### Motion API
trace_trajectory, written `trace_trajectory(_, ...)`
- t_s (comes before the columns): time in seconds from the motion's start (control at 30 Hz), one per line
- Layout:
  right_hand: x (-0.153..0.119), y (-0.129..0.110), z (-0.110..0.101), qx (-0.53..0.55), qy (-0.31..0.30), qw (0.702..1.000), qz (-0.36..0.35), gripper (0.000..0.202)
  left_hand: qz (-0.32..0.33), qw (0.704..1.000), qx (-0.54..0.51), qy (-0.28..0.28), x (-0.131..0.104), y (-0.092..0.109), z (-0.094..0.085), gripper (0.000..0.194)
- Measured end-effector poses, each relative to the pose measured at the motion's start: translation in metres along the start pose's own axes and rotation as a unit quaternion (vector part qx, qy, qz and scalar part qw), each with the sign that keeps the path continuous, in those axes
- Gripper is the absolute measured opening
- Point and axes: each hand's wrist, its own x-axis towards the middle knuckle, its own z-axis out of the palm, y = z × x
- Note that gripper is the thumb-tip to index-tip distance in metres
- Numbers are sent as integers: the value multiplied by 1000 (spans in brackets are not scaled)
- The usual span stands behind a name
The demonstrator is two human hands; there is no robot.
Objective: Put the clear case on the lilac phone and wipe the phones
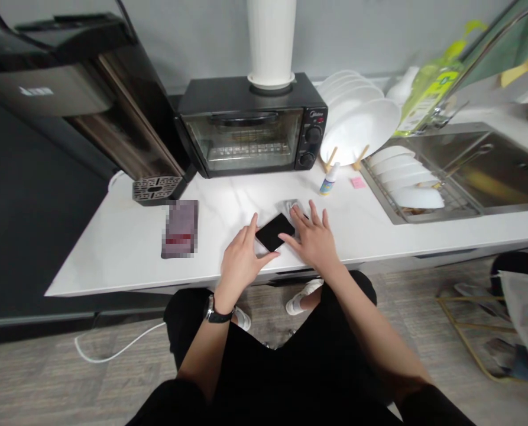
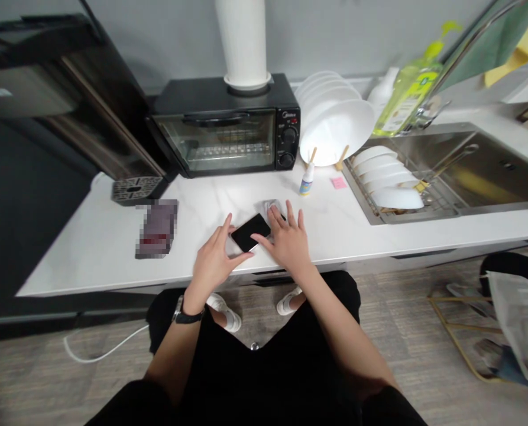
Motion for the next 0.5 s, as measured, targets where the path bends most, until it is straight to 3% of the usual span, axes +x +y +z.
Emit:
trace_trajectory(0.13,-5,-32,3,44,-35,994,-97,59,-4,1000,-3,-6,-1,-2,-2,64)
trace_trajectory(0.23,-21,-34,-3,55,-63,988,-134,59,-14,1000,3,-8,0,-4,-1,66)
trace_trajectory(0.4,-16,5,-11,-14,-29,999,-24,49,-6,1000,-5,1,2,-5,2,70)
trace_trajectory(0.5,1,5,-4,-21,-1,1000,7,53,0,1000,-10,9,2,-5,4,72)
